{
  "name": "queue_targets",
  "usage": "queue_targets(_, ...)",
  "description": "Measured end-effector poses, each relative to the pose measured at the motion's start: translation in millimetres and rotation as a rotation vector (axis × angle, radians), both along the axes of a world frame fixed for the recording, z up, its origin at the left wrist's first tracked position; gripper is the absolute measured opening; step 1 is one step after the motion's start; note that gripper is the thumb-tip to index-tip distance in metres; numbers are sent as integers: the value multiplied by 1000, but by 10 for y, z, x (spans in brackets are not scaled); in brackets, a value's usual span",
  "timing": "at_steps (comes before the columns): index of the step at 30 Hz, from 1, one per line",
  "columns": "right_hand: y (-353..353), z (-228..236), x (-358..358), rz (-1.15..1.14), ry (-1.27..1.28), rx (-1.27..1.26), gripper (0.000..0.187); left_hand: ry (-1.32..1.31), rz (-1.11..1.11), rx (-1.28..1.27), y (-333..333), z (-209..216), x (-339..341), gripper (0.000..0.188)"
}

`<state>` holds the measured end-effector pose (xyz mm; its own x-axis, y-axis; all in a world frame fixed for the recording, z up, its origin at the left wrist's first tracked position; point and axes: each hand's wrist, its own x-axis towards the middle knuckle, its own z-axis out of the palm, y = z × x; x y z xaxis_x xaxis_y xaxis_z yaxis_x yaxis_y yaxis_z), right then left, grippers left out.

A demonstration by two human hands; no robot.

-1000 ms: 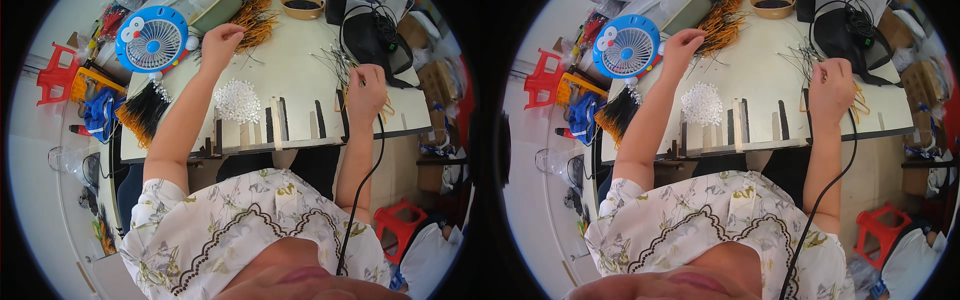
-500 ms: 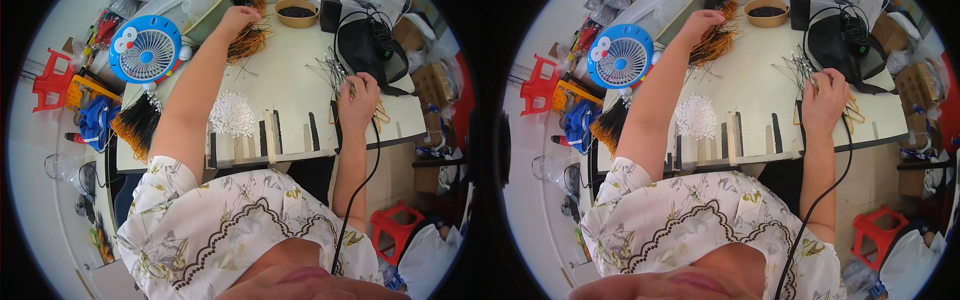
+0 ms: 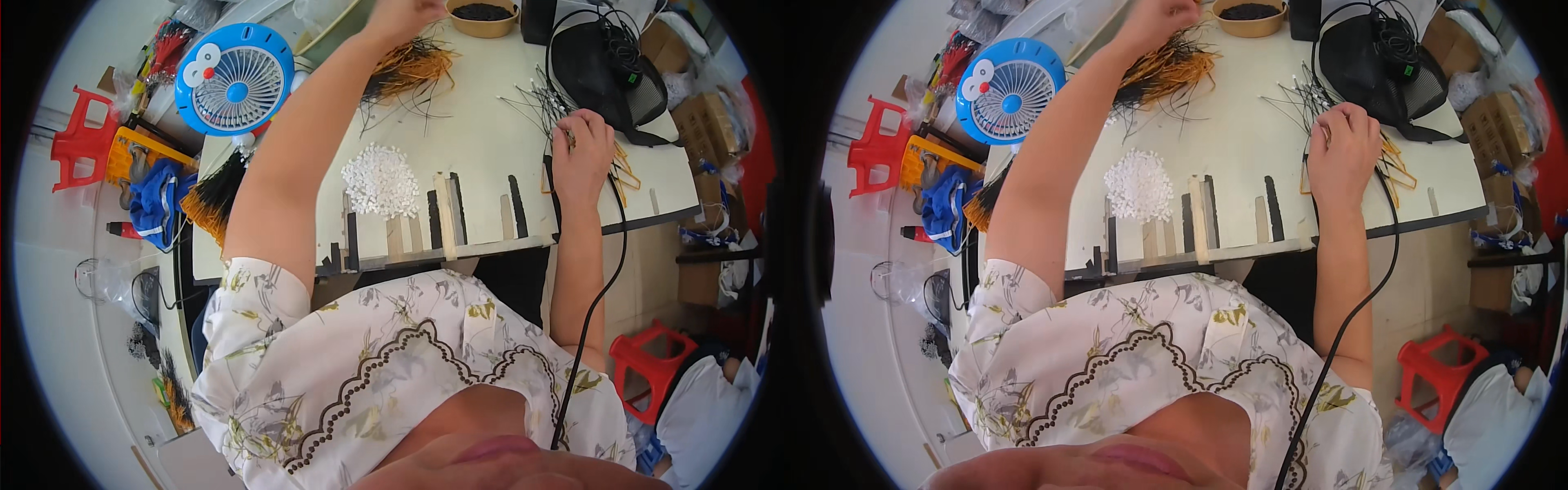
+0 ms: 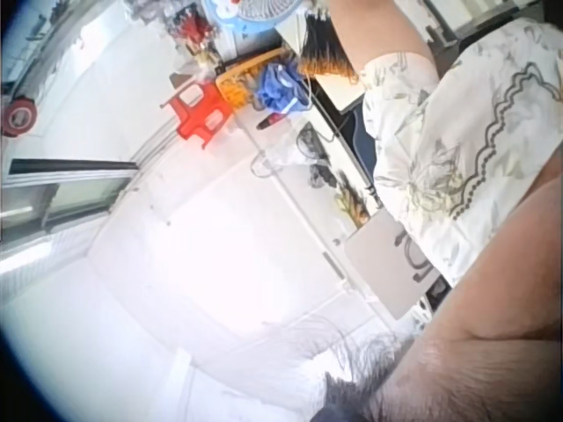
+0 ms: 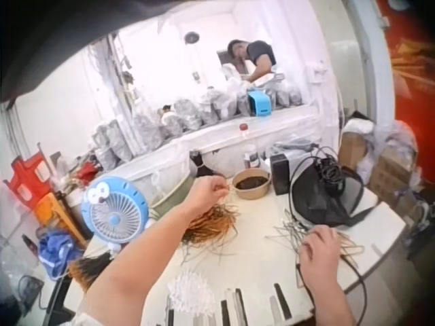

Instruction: The person attaches small white pieces onto the ends of wires by hand and wipes their face with a tissue.

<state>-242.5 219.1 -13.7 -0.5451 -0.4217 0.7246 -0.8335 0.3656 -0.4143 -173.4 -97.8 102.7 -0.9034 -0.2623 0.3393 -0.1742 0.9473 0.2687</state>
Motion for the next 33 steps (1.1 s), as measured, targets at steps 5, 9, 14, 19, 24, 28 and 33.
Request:
queue_targets(5,-74,98,66,16,41,-11,13,786,-471,1218,-709,-123,215,10)
queue_targets(9,-48,230,151,8,46,-23,15,1284,-282,975,-366,161,183,8)
queue_targets(14,-311,455,235,329,-31,-44,24,776,-114,721,-134,299,305,8)
queue_targets(19,-681,953,375,469,-255,-422,28,598,-392,240,1019,583,447,9)
queue_targets(24,-653,1149,519,985,-661,-676,32,278,-278,489,1307,695,835,11)
queue_targets(28,-623,1121,706,933,-859,-612,18,266,-281,777,1126,362,1058,12)
queue_targets(33,-551,642,486,680,-803,-578,10,-107,-77,676,1218,6,1552,19)
